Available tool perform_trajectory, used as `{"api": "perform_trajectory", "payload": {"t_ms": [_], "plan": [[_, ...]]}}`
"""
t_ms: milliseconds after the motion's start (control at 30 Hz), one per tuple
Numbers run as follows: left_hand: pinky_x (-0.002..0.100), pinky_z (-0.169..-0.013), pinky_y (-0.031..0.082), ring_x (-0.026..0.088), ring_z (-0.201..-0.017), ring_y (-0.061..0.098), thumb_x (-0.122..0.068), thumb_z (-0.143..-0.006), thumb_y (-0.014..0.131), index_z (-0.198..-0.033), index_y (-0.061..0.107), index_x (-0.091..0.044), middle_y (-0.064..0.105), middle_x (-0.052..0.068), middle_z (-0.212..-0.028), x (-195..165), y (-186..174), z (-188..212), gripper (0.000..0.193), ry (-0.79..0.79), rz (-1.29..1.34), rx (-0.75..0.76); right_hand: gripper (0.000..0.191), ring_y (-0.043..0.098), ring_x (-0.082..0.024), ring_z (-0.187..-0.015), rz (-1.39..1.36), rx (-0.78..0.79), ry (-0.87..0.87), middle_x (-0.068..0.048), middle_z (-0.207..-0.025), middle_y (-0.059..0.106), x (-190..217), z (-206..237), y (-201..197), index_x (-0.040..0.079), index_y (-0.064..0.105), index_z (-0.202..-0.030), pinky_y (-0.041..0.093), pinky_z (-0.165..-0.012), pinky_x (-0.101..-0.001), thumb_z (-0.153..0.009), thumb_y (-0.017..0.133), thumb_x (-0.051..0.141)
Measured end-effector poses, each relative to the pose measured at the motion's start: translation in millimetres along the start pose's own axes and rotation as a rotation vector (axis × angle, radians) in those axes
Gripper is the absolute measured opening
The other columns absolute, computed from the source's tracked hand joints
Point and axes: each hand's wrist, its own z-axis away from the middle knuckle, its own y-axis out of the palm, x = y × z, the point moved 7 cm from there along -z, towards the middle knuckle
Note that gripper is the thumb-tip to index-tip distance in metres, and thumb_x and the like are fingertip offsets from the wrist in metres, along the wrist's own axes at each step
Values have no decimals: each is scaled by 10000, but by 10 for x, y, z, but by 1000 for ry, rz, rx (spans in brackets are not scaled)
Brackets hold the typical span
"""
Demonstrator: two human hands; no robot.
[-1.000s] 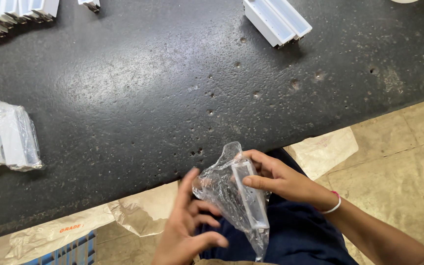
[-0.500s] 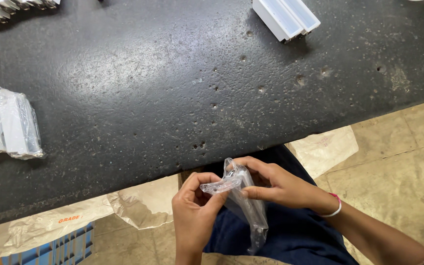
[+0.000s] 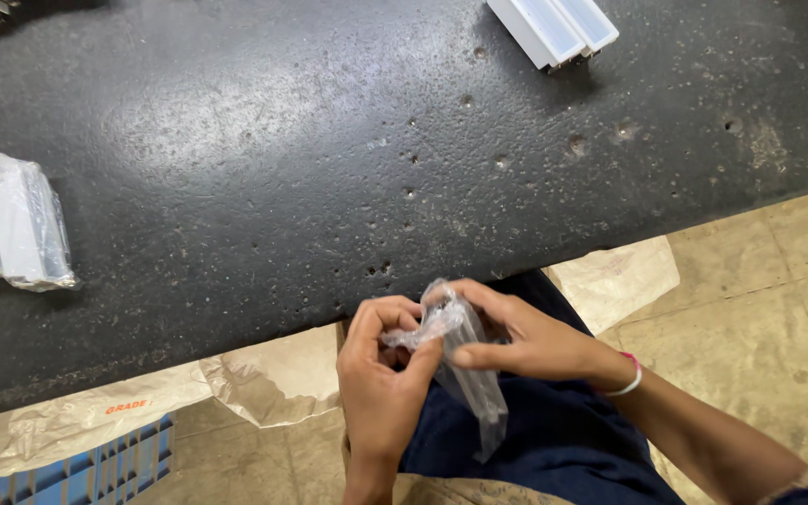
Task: The person wraps small white rectangular components in clear plastic bags on a workbench. They pick up each component, place it into a bag, fold the bag around it, and set the wrapped item aside. The process is repeated for multiple components.
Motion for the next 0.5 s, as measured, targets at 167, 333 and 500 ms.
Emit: {"api": "perform_trajectory", "payload": {"t_ms": [167,333,500], "plan": [[221,-657,521,61,-761,609,-10,-823,785,-1122,577,-95,623,22,-972,-61,-54,-60,374,42,241,-53,509,619,-129,-1152,-213,-140,70,-69,-1231,666,-49,-98,-53,38,512,-1412,522,-978,-311,-959,686,193],[258,-632,551,108,-696,686,-71,-776,883,-884,712,-56,683,23,-838,-127,-114,277,203,111,-140,9,460,723,-178,-1041,-309,-352,15,-99,-1175,736,49,-118,-285,47,512,-1372,603,-903,-348,-960,654,193],[293,-752,585,184,-852,719,-62,-800,833,-1077,738,-63,708,64,-1009,-140,144,550,293,406,-313,-5,432,736,-186,-1010,-308,-408,-21,-104,-1164,738,96,-182,-297,38,514,-1357,601,-885,-352,-981,643,207]]}}
